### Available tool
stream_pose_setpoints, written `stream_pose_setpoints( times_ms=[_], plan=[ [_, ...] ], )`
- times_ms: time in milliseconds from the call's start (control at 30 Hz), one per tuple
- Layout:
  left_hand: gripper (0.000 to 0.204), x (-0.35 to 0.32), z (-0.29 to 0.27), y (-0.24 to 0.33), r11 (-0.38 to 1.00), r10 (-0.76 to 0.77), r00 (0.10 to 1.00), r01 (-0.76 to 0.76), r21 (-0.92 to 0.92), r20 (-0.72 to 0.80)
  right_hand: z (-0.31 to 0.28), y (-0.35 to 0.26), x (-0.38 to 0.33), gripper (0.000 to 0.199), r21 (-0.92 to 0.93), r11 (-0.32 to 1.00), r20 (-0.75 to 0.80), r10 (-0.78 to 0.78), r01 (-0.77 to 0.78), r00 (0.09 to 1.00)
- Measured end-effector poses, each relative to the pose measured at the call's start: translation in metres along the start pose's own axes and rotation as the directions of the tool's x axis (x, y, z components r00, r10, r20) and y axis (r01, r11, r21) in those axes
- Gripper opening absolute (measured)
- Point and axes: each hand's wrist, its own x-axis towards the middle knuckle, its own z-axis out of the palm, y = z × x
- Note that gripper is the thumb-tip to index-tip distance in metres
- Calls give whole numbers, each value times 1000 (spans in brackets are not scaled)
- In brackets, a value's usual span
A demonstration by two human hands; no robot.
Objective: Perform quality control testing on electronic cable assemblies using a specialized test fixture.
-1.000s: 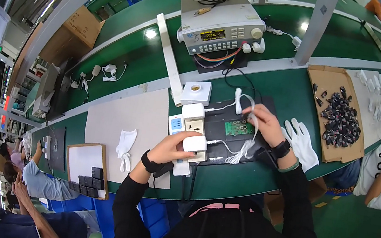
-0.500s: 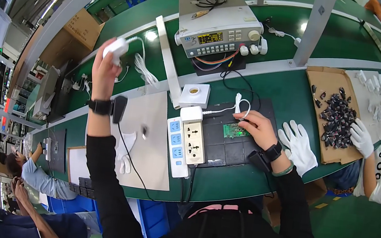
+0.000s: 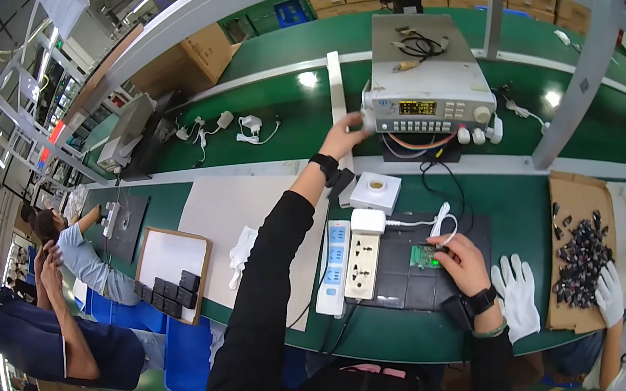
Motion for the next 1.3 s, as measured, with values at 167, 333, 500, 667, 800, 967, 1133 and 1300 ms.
stream_pose_setpoints(
  times_ms=[167, 333, 500, 667, 800, 967, 1133, 1300],
  plan=[
    [40, 18, -35, -3, 958, 93, 995, -101, 270, 44, -5, 0, -3, 28, 72, 994, -5, 78, -77, 997],
    [31, 40, -123, -37, 471, 53, 999, -13, 882, -13, -6, 8, 3, 27, 59, 998, -1, 30, -30, 1000],
    [68, 54, -182, -104, 480, -255, 807, 584, 655, -532, -7, -1, 7, 26, 63, 995, 26, 82, -84, 996],
    [72, 54, -182, -156, 479, -250, 787, 607, 634, -564, -8, 8, 4, 25, 59, 996, -6, 70, -69, 998],
    [58, 48, -227, -153, 739, -189, 821, 481, 472, -539, -7, -3, 5, 25, 92, 995, 29, 38, -41, 999],
    [34, 28, -151, -70, 731, -457, 834, 155, -664, -309, -12, 4, 1, 26, 57, 991, 39, 120, -122, 992],
    [27, -47, -152, 75, 890, -151, 932, -17, -455, -329, -22, -5, -9, 28, 163, 984, 12, 72, -73, 997],
    [48, -140, -125, 199, 921, 160, 986, -164, -353, -39, -30, -57, -23, 43, -21, 997, -388, -81, 79, 918]
  ],
)
